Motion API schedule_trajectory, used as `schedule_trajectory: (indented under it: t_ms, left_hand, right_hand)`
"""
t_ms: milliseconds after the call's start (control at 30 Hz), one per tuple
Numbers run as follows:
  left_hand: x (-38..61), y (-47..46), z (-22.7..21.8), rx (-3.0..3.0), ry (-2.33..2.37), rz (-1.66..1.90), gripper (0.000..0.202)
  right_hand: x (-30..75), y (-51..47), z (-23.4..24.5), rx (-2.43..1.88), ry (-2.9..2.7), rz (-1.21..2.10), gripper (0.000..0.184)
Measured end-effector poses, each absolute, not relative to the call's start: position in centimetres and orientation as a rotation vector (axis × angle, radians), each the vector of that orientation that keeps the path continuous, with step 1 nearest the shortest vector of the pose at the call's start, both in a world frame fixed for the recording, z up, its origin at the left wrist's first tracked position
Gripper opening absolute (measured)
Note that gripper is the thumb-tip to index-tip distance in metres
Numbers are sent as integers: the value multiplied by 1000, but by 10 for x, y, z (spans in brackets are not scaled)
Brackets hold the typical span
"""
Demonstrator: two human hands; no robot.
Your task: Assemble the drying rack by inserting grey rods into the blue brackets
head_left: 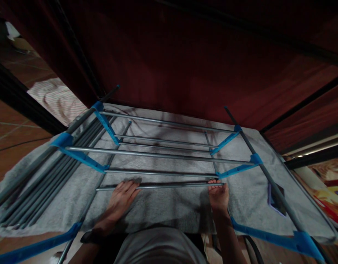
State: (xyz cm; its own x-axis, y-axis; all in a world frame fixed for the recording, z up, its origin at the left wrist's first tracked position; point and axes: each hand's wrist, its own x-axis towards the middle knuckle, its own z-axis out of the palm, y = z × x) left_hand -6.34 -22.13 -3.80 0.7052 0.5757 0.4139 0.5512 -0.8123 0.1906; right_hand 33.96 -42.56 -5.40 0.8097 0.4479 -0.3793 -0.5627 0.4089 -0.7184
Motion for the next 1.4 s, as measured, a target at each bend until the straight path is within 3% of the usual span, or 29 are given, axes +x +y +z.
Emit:
schedule_trajectory:
  t_ms: [300, 1400]
  left_hand:
    - [-61, -223, -25, 2868, 904, 773, 22]
    - [-66, -220, -28, 2772, 1111, 870, 25]
  right_hand:
    - [339, -425, -57, -903, 130, 649, 31]
    - [343, -427, -68, -780, 39, 652, 29]
